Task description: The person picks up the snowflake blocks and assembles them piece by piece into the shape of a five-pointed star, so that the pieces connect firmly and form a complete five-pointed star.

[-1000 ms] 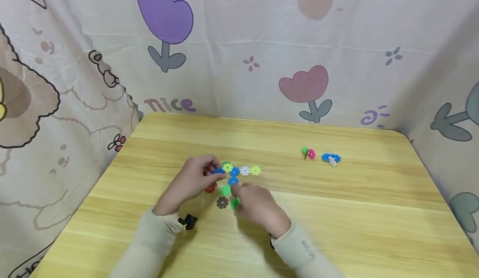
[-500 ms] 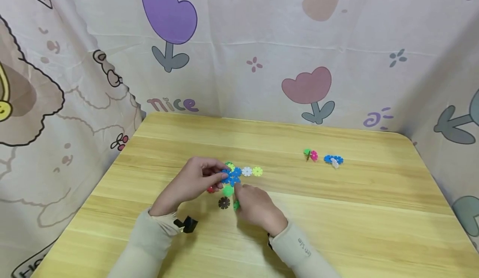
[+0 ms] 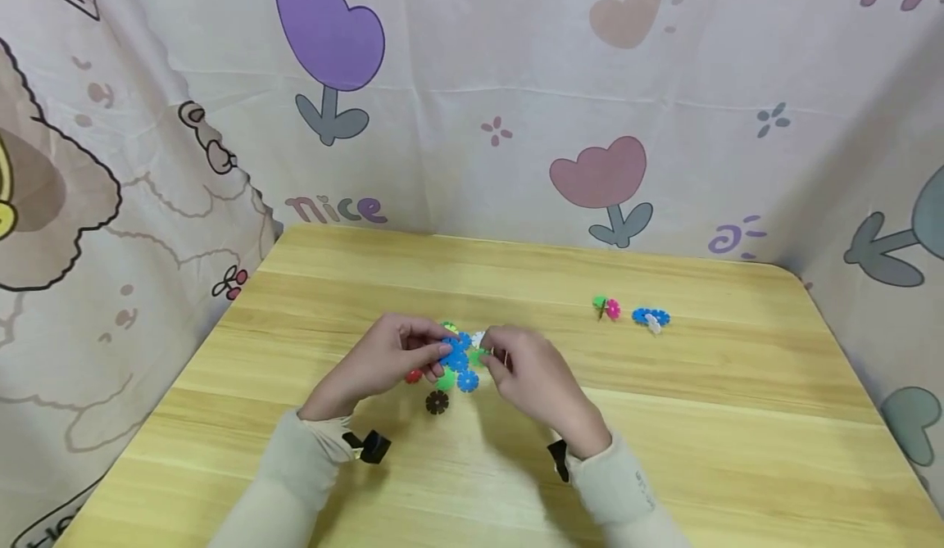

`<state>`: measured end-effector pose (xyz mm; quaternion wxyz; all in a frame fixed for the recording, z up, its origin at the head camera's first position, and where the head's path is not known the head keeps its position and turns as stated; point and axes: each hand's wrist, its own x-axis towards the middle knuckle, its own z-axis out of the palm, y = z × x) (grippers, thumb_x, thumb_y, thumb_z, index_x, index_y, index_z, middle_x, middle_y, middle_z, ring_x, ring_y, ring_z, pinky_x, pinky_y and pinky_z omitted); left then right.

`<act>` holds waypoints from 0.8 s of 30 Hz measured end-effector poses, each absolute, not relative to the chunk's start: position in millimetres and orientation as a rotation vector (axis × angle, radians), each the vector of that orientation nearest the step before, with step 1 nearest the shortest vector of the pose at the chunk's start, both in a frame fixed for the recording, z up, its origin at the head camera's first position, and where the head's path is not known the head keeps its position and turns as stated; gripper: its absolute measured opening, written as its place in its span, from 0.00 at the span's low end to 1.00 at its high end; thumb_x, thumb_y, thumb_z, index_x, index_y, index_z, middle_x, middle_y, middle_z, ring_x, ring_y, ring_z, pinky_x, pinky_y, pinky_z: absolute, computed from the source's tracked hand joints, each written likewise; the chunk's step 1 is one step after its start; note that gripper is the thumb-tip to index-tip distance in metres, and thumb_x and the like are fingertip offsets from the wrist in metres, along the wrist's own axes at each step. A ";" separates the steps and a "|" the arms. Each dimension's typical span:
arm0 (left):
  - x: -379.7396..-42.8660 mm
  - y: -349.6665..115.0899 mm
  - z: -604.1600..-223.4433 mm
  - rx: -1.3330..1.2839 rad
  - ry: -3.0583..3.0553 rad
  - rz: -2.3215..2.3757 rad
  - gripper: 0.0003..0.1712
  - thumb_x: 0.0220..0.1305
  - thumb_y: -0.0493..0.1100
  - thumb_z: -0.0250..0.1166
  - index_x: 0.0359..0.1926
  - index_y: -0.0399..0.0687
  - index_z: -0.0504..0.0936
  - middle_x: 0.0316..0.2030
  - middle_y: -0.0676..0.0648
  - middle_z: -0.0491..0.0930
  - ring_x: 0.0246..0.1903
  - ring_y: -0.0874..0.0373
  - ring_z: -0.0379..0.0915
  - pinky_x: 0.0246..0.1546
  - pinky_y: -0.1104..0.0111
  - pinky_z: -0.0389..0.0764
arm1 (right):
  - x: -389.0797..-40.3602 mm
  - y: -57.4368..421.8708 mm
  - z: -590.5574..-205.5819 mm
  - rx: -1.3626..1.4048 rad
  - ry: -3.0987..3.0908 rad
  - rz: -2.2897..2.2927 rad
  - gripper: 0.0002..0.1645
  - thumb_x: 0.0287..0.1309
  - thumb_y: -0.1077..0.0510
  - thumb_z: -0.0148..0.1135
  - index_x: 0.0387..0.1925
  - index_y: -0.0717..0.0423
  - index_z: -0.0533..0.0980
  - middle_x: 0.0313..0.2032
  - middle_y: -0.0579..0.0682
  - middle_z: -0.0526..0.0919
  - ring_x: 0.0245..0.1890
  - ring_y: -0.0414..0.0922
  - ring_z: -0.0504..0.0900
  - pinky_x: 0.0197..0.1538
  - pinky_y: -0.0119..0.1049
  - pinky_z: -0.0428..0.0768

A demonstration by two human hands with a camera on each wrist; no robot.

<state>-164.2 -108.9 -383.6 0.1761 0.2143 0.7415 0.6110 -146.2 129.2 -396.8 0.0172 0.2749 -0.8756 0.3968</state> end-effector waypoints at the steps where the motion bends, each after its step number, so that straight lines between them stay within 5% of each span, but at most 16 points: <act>1: -164.2 -109.3 -383.0 0.601 2.093 1.737 0.11 0.73 0.34 0.64 0.50 0.30 0.85 0.36 0.30 0.84 0.27 0.55 0.83 0.33 0.56 0.89 | -146.6 130.4 -395.1 0.858 -2.669 1.262 0.10 0.64 0.69 0.68 0.34 0.51 0.80 0.24 0.39 0.75 0.22 0.36 0.71 0.24 0.33 0.73; 7: -165.4 -110.0 -383.0 0.517 2.040 1.797 0.11 0.74 0.37 0.65 0.52 0.36 0.87 0.32 0.37 0.86 0.27 0.56 0.84 0.21 0.76 0.78 | -147.3 130.1 -391.3 0.905 -2.461 1.361 0.12 0.64 0.70 0.68 0.35 0.49 0.81 0.23 0.38 0.76 0.20 0.36 0.68 0.21 0.31 0.69; 14: -166.7 -109.0 -382.2 0.495 1.977 1.880 0.12 0.73 0.34 0.64 0.53 0.33 0.84 0.36 0.31 0.85 0.28 0.56 0.84 0.37 0.62 0.89 | -146.1 130.1 -388.4 0.896 -2.322 1.386 0.11 0.62 0.72 0.69 0.37 0.52 0.83 0.24 0.37 0.82 0.21 0.36 0.77 0.21 0.30 0.72; 24: -167.3 -106.7 -382.6 0.476 1.838 1.981 0.10 0.73 0.32 0.64 0.50 0.28 0.81 0.34 0.32 0.84 0.27 0.56 0.85 0.35 0.63 0.89 | -145.2 128.6 -385.1 0.923 -2.237 1.402 0.12 0.62 0.73 0.68 0.38 0.53 0.84 0.26 0.38 0.85 0.23 0.36 0.81 0.22 0.29 0.74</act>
